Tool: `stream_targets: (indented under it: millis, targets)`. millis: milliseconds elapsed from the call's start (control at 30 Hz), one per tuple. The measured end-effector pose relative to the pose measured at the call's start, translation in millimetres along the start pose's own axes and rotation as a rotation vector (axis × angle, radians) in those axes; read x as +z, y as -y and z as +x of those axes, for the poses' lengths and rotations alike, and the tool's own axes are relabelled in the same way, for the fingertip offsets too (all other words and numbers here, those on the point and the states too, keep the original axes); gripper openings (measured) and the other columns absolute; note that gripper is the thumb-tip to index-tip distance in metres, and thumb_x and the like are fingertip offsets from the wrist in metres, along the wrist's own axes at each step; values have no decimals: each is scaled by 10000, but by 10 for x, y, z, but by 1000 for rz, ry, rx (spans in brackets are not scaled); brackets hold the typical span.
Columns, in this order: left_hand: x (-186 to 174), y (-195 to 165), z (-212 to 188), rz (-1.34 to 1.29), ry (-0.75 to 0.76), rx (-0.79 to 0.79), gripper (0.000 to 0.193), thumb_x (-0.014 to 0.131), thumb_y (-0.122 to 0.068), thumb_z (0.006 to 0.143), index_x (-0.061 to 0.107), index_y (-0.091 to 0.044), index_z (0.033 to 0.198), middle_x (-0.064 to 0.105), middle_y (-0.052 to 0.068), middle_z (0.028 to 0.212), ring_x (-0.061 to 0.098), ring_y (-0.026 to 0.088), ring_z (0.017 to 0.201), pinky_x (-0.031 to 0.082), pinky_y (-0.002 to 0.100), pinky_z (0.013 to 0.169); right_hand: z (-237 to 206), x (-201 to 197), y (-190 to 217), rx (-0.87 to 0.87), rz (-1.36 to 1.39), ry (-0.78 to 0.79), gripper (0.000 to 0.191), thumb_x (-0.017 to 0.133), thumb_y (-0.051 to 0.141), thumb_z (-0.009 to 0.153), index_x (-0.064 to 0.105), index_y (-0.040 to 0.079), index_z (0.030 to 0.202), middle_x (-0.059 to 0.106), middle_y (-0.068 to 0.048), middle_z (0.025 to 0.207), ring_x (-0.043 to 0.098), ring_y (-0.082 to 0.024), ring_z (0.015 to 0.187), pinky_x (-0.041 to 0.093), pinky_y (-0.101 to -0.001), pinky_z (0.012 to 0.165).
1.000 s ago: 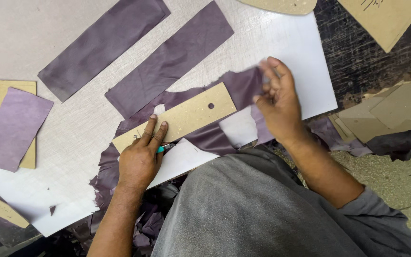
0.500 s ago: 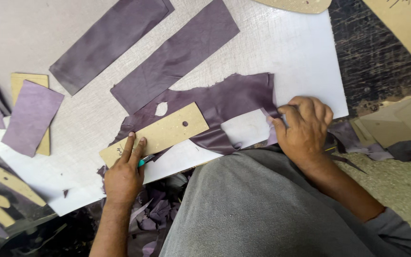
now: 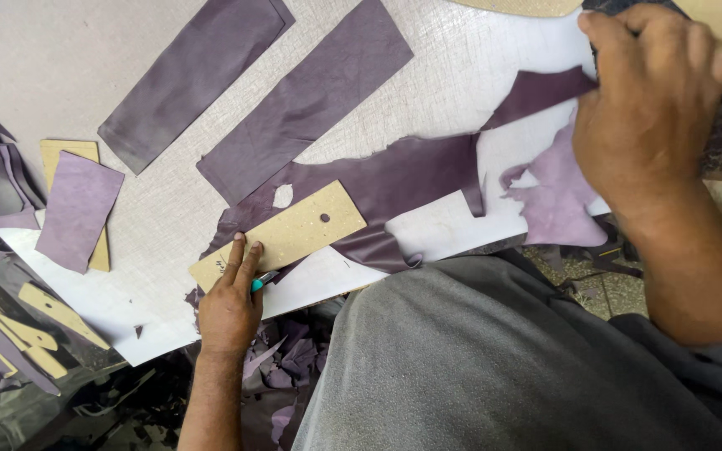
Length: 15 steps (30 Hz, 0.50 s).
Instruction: The person uses a rotary cutter and cardboard templates to cut multiple pieces of purple fabric on a white cutting mat. They repeatedly position templates, cut along the edges, remove the templates, and stack the cut fabric pieces.
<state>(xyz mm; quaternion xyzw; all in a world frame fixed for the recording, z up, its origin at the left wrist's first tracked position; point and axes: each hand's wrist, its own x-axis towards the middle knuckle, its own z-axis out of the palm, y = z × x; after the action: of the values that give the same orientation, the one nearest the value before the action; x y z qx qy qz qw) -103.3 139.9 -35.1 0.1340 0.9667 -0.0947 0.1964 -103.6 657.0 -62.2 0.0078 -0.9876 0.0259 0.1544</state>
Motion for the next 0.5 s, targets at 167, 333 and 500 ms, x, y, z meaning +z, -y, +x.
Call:
stream_targets:
  millis: [167,333,500]
  targets:
    - [-24,-82,33,11,42,-47,761,761,-134,837,445,-296,1510,409,-13,1620,749,241,973,635,348,715,152,-262,727,-150,633,236,522,725,69,1008,549,28,1499,542,-226,1418,486,-374,1352,358,-549,1131]
    - [-28,-102,59,26,52,-60,750,754,-103,827,466,-304,1490,407,-24,1628,747,227,984,633,341,713,181,89,1246,-580,366,875,946,462,633,894,193,42,1583,91,-151,1701,48,-324,1559,59,-487,1209]
    - [18,-70,50,-41,-44,9,739,754,-87,837,481,-267,1499,422,21,1630,741,252,1003,628,358,728,254,291,1034,-433,286,673,871,312,693,920,235,141,1590,177,-36,1689,124,-233,1551,81,-446,1265]
